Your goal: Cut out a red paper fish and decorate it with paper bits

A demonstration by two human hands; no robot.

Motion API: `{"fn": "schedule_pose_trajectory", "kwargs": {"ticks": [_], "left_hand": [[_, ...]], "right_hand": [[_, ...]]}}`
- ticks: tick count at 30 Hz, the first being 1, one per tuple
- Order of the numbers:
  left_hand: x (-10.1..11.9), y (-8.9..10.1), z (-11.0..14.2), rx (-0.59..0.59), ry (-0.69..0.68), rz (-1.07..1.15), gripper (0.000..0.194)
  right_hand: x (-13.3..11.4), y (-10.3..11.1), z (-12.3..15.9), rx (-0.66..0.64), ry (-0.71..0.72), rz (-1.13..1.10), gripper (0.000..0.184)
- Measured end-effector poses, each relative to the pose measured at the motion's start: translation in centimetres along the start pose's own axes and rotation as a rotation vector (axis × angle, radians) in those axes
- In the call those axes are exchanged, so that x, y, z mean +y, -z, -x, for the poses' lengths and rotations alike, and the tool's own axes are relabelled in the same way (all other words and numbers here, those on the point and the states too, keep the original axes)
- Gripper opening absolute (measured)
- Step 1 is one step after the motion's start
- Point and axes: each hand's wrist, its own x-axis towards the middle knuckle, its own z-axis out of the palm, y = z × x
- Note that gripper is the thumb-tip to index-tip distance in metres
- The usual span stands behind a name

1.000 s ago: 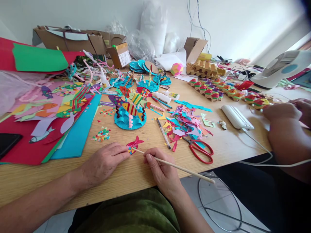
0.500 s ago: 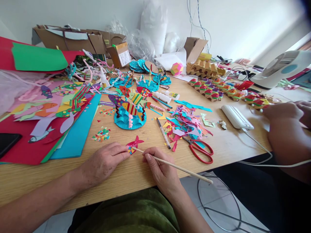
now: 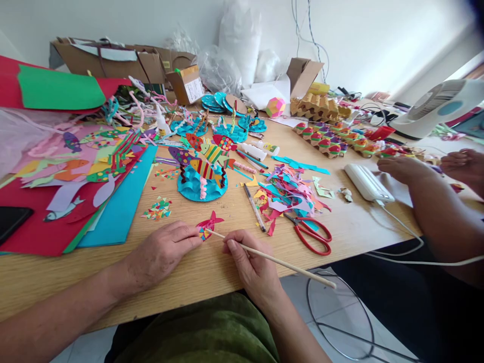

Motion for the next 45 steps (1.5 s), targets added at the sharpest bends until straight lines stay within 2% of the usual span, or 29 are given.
{"fn": "schedule_pose_trajectory", "kwargs": {"ticks": [16,33,40,45], "left_hand": [[0.09,0.04,-0.15,0.035,-0.036,-0.014,0.033],[0.13,0.1,-0.22,0.021,-0.025,-0.016,0.033],[0.19,0.13,-0.24,0.015,-0.019,0.0,0.033],[0.18,0.07,-0.17,0.025,-0.018,-0.001,0.033]], "right_hand": [[0.16,-0.08,0.1,-0.003,0.008,0.002,0.019],[0.13,0.08,0.02,-0.048,0.04,0.012,0.02],[0.06,0.1,0.01,0.0,0.025,-0.04,0.02],[0.29,-0.09,-0.02,-0.019,0.014,-0.017,0.02]]}}
